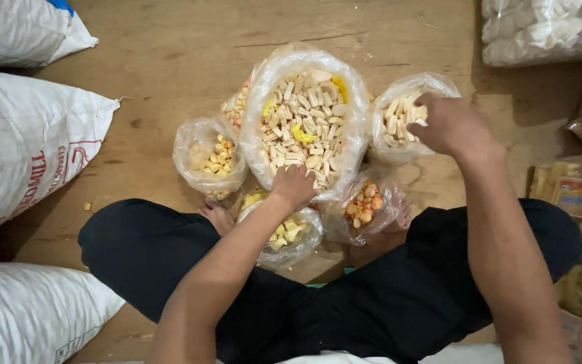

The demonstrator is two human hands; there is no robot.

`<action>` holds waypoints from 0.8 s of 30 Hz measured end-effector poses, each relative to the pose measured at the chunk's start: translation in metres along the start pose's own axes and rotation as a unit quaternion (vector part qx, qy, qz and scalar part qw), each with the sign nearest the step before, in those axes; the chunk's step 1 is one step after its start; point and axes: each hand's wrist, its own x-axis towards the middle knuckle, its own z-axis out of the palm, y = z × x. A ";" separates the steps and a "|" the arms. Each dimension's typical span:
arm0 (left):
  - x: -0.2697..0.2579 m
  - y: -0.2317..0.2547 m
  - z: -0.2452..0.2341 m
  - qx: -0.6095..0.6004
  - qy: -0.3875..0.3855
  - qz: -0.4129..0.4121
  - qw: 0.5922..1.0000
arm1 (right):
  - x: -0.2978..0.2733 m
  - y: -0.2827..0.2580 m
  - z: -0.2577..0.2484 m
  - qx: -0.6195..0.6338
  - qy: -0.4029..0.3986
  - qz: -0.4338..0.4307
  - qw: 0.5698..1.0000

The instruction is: Mixing and packing various types of snacks from smaller bags into a larger central bag while sitting on the floor.

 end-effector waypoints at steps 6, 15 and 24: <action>0.019 -0.009 0.028 -0.078 0.073 0.007 0.994 | 0.004 -0.021 0.026 -0.046 -0.027 -0.083 0.995; 0.068 -0.044 0.086 -0.075 0.135 -0.018 0.988 | 0.024 -0.032 0.047 -0.074 -0.022 -0.115 0.990; -0.006 -0.033 -0.030 -0.377 0.239 0.043 0.894 | 0.025 -0.053 0.063 -0.049 -0.042 -0.178 0.982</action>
